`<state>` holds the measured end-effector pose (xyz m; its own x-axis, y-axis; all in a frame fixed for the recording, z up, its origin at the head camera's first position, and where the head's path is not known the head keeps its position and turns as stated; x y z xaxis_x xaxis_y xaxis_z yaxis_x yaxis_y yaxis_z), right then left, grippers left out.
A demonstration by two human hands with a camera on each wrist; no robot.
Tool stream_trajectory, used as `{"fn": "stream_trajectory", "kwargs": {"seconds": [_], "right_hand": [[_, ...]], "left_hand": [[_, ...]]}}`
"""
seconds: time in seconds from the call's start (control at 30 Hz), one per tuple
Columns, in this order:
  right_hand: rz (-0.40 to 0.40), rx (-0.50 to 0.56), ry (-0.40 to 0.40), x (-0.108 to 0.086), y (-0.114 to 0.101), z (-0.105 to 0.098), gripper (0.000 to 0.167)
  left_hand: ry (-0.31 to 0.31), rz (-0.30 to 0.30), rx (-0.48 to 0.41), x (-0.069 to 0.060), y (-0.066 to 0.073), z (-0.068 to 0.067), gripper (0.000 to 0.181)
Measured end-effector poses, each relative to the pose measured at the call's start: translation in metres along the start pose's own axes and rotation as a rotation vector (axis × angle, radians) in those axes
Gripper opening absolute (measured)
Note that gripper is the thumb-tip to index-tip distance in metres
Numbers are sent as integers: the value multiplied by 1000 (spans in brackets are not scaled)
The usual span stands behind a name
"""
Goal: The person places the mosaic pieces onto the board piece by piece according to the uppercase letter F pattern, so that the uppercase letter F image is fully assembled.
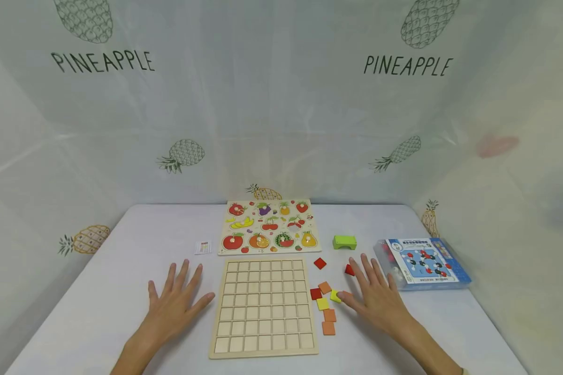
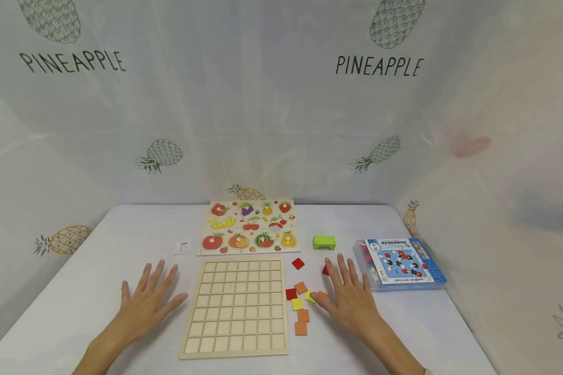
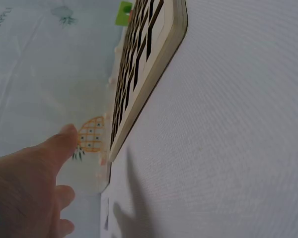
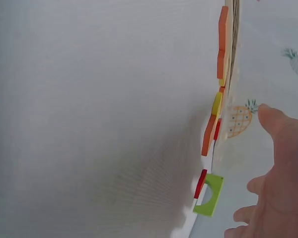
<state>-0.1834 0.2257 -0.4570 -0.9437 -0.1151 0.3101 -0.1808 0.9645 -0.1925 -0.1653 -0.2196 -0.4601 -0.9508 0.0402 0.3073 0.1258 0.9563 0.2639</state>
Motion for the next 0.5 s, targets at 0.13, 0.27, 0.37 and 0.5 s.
{"fn": "stream_trajectory", "kwargs": {"seconds": [0.13, 0.27, 0.37, 0.5], "right_hand": [[14, 7, -4, 4, 3, 1, 90], [17, 24, 22, 10, 5, 1, 88], [4, 50, 51, 15, 7, 0, 86], [-4, 94, 63, 19, 10, -3, 83]], "left_hand": [[13, 14, -23, 2, 0, 2, 81], [74, 51, -59, 8, 0, 4, 79], [104, 63, -111, 13, 0, 6, 76], [57, 15, -206, 19, 2, 9, 67]]}}
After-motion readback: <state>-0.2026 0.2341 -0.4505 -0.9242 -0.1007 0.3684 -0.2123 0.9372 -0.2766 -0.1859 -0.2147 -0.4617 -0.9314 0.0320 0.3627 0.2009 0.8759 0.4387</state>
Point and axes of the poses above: each hand's wrist, its own x-axis towards the middle knuckle, its own z-axis out of the palm, y = z × x, the point moved 3 cm from there along x, towards the middle knuckle, and after that the axes turned 11 degrees about y, right-handed, at the moved point
